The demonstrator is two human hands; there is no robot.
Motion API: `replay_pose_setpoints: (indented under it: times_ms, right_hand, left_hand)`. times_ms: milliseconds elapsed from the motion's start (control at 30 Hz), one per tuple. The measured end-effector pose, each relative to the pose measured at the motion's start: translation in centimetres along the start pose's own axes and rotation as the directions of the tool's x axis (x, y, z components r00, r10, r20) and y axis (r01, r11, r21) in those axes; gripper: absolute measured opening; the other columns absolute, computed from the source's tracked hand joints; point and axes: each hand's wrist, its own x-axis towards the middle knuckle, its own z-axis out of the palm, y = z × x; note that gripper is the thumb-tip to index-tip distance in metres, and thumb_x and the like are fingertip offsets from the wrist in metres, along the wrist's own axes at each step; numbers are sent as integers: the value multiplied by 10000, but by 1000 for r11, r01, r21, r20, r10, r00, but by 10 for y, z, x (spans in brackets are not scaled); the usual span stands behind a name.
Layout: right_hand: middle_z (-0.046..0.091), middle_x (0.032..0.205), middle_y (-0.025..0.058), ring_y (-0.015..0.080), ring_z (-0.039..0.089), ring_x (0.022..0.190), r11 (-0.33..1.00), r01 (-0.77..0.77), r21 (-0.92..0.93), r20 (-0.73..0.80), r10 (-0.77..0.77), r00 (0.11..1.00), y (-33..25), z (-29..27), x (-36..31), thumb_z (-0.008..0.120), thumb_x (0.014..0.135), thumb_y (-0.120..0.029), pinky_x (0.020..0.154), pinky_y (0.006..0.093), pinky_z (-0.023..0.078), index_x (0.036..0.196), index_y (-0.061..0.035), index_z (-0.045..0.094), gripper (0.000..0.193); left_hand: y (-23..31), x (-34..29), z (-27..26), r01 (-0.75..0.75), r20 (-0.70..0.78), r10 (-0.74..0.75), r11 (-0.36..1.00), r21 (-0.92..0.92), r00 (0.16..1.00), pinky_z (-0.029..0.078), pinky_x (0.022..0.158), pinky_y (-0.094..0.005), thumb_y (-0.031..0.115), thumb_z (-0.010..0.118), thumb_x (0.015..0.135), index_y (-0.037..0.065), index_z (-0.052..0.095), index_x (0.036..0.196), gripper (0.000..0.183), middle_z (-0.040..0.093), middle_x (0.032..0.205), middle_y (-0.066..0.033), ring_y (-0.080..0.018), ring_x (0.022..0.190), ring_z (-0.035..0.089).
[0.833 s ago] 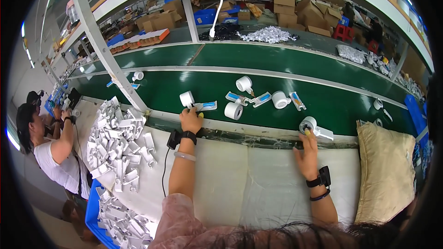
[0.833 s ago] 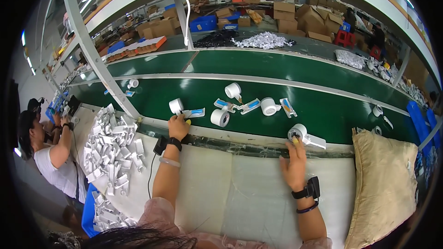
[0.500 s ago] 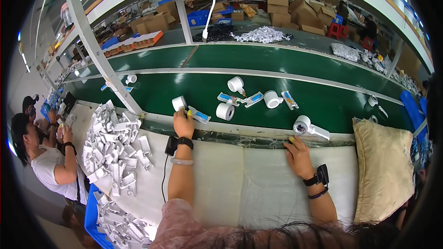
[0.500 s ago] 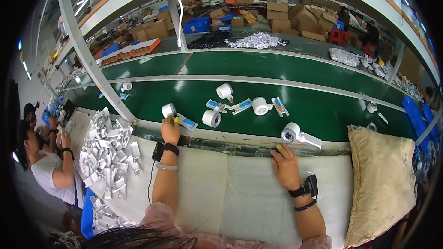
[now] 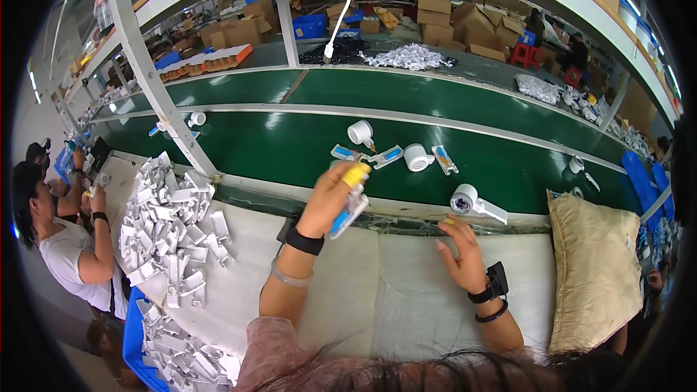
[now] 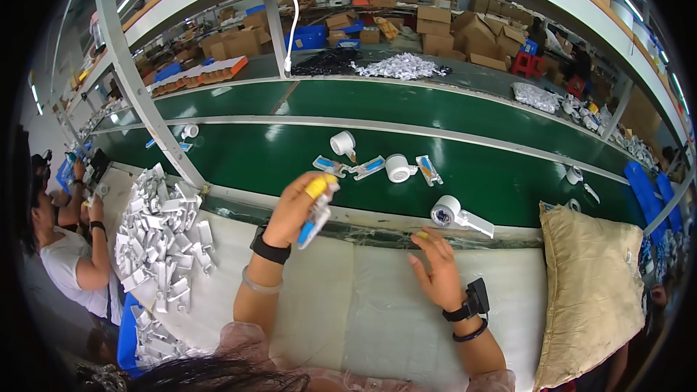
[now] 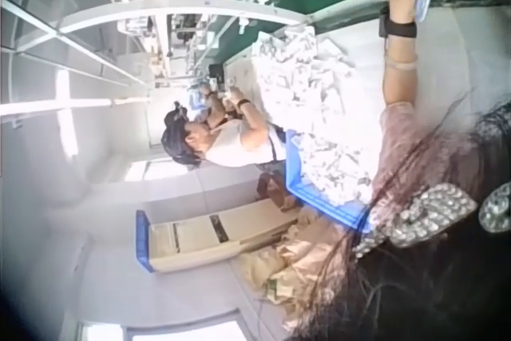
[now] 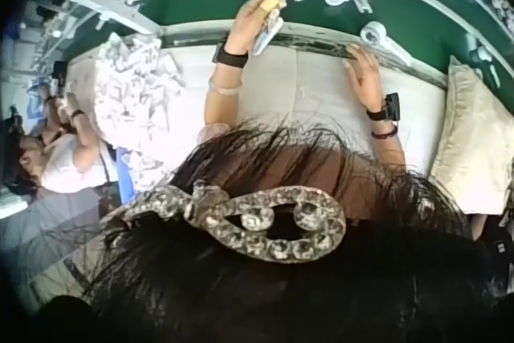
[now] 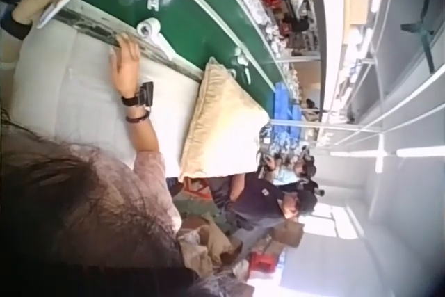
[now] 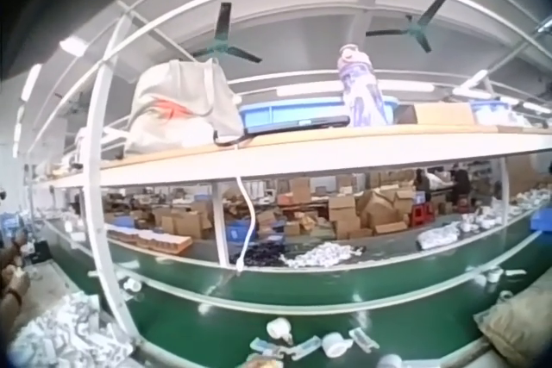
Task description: The person assembles a handheld fan by inserting a battery into the housing, connecting the wires, and snapping the plastic casing together. They then place the completed fan onto the conveyor belt and pick up new components to repeat the process.
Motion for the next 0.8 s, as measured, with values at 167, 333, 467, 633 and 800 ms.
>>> replay_pose_setpoints:
  times_ms: [167,333,467,633,800]
  right_hand:
    - [477,1328,216,371,420,1280,999,47,-14,31,-47,998,-17,-8,1,668,784,-64,1043,443,333,1318,-39,458,574]
    - [627,994,162,286,589,929,963,-149,226,341,65,938,6,-4,-10,663,789,-71,817,360,456,1090,-14,592,315]
    - [608,739,29,77,525,691,779,-454,434,475,231,849,11,-6,-8,617,874,-82,625,245,432,878,6,635,90]
    - [599,785,-26,36,501,722,683,-443,580,369,264,891,15,-16,-4,605,890,-48,650,205,413,898,-6,627,48]
    - [609,835,-17,49,532,784,754,-391,528,394,190,899,10,-14,-5,640,859,-30,692,213,436,915,-17,630,58]
  left_hand:
    - [-10,-26,67,198,575,-324,942,271,752,416,625,-177,200,572,950,60,526,1223,311,580,974,10,-39,740,522]
    - [-47,-39,82,118,723,-318,942,314,613,445,651,-215,193,641,904,42,336,1358,567,604,984,-62,-85,778,564]
    - [-37,-37,74,-163,562,-365,715,680,742,475,693,-304,222,734,769,42,281,1389,789,638,957,-103,-202,798,613]
    - [-44,-32,66,-250,560,-381,616,747,736,482,690,-370,249,721,740,60,328,1405,796,657,961,-105,-266,809,627]
    - [-59,-39,82,-306,609,-433,585,751,664,483,678,-412,318,675,745,63,593,1060,414,649,862,-140,-324,808,634]
